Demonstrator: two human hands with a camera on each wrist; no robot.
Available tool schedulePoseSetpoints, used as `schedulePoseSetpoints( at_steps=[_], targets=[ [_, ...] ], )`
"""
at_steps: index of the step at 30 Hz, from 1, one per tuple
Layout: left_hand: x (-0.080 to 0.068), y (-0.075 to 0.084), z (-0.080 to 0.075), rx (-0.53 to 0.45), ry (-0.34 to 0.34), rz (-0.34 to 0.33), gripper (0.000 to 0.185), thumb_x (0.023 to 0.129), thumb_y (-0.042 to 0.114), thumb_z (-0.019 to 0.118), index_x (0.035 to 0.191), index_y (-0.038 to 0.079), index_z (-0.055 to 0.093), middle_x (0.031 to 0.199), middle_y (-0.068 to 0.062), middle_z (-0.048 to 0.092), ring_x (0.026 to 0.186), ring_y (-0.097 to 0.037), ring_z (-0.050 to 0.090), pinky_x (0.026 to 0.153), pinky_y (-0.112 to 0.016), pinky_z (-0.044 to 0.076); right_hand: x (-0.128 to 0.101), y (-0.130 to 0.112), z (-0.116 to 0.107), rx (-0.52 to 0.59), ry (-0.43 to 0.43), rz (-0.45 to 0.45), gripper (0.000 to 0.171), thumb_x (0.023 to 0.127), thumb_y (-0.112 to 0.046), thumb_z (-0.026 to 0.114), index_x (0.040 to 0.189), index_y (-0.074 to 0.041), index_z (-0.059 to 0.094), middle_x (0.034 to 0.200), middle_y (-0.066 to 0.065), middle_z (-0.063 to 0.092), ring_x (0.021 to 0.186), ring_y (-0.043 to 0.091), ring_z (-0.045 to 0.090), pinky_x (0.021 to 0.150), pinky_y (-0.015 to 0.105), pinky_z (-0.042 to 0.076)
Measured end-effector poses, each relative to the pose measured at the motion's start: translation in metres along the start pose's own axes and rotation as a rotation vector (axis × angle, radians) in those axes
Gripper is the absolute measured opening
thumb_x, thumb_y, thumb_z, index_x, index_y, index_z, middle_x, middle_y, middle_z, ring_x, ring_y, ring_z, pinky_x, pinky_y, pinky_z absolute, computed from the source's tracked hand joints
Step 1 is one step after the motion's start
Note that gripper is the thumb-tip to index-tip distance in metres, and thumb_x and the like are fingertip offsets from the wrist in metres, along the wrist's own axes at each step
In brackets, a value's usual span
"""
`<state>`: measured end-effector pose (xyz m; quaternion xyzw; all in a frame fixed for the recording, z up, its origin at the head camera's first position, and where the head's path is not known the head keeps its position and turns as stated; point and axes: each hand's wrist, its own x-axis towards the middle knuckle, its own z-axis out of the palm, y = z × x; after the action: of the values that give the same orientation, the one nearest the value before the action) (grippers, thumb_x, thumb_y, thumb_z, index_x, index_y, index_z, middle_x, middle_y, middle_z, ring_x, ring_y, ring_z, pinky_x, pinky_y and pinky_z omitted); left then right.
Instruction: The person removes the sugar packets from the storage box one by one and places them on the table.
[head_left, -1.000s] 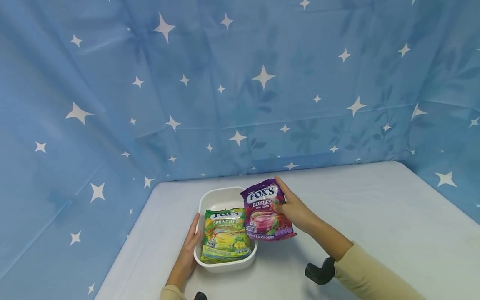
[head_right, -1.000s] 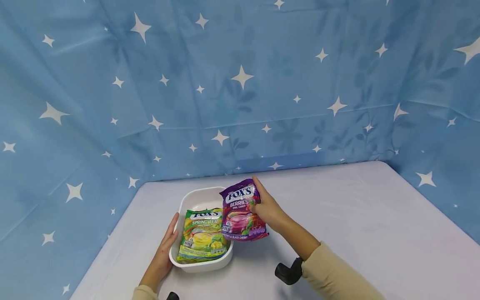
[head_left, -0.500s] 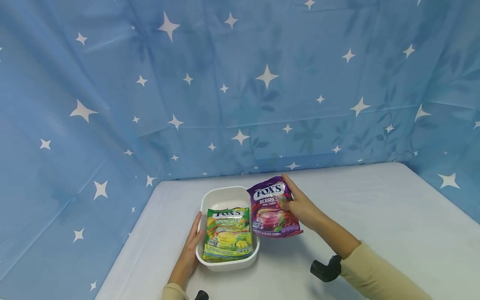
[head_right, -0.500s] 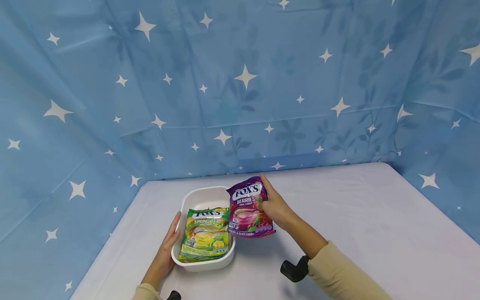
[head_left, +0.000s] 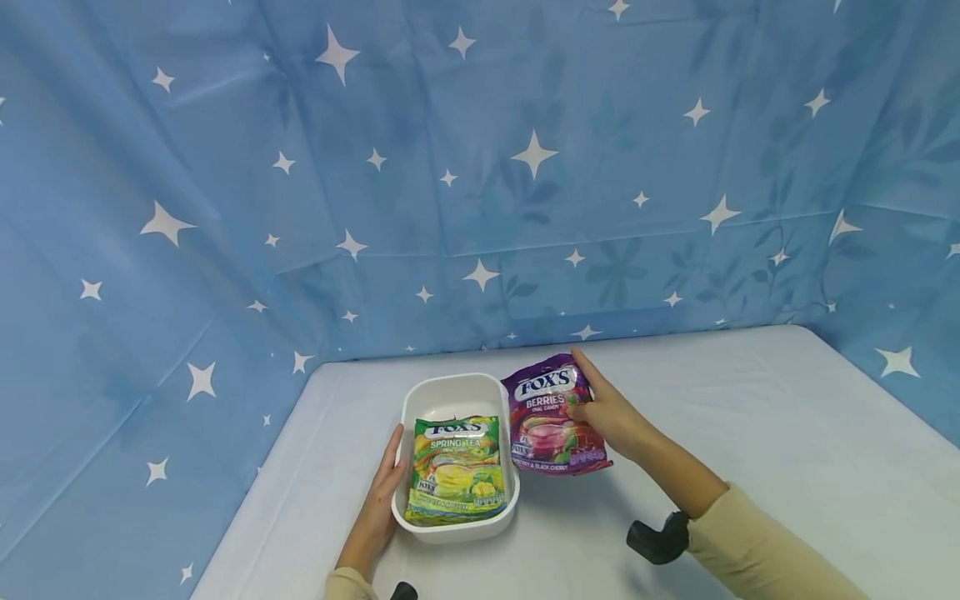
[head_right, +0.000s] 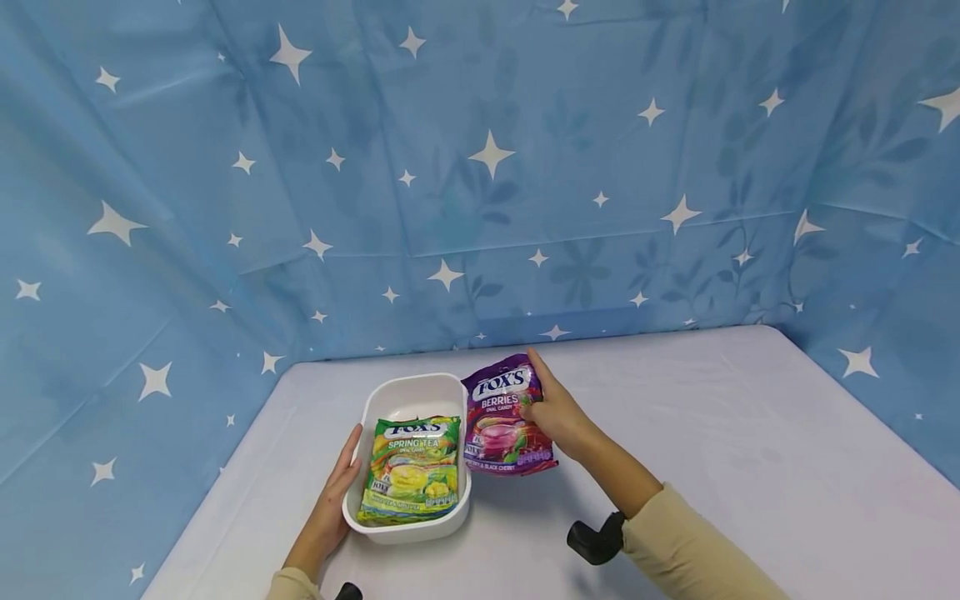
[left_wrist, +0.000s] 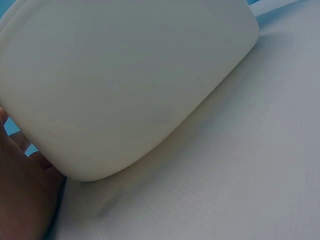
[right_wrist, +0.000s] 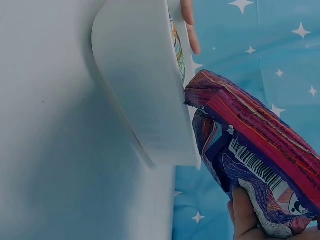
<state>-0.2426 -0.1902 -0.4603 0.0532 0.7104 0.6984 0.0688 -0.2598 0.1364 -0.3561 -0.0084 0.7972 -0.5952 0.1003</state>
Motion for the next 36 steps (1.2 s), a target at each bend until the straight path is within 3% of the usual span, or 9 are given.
schedulePoseSetpoints(
  at_steps=[12, 24, 36],
  targets=[
    [0.002, -0.001, 0.0, -0.012, 0.003, 0.002, 0.055, 0.099, 0.031, 0.029, 0.148, 0.028, 0.004, 0.155, 0.005, -0.005, 0.141, -0.025, -0.012, 0.11, -0.056, -0.008, 0.002, 0.012, -0.009, 0.044, -0.006, 0.018, 0.087, 0.085, 0.003, 0.046, 0.147, -0.03, -0.005, 0.153, 0.018, -0.003, 0.135, 0.045, 0.01, 0.106, 0.057, 0.026],
    [0.0, 0.0, -0.001, -0.012, 0.011, -0.01, 0.055, 0.099, 0.031, 0.029, 0.148, 0.027, 0.003, 0.155, 0.003, -0.006, 0.141, -0.026, -0.013, 0.11, -0.057, -0.009, 0.007, 0.028, -0.012, 0.1, -0.024, 0.016, 0.088, 0.084, 0.005, 0.045, 0.147, -0.028, -0.007, 0.152, 0.019, -0.007, 0.135, 0.045, 0.009, 0.107, 0.056, 0.025],
    [0.001, 0.0, 0.001, -0.005, 0.009, -0.001, 0.056, 0.099, 0.032, 0.03, 0.148, 0.026, 0.003, 0.155, 0.001, -0.007, 0.141, -0.028, -0.014, 0.109, -0.059, -0.008, 0.014, 0.043, -0.017, 0.084, -0.037, -0.01, 0.088, 0.083, 0.006, 0.047, 0.147, -0.026, -0.004, 0.152, 0.018, -0.01, 0.137, 0.044, -0.002, 0.11, 0.059, 0.013]
  ],
)
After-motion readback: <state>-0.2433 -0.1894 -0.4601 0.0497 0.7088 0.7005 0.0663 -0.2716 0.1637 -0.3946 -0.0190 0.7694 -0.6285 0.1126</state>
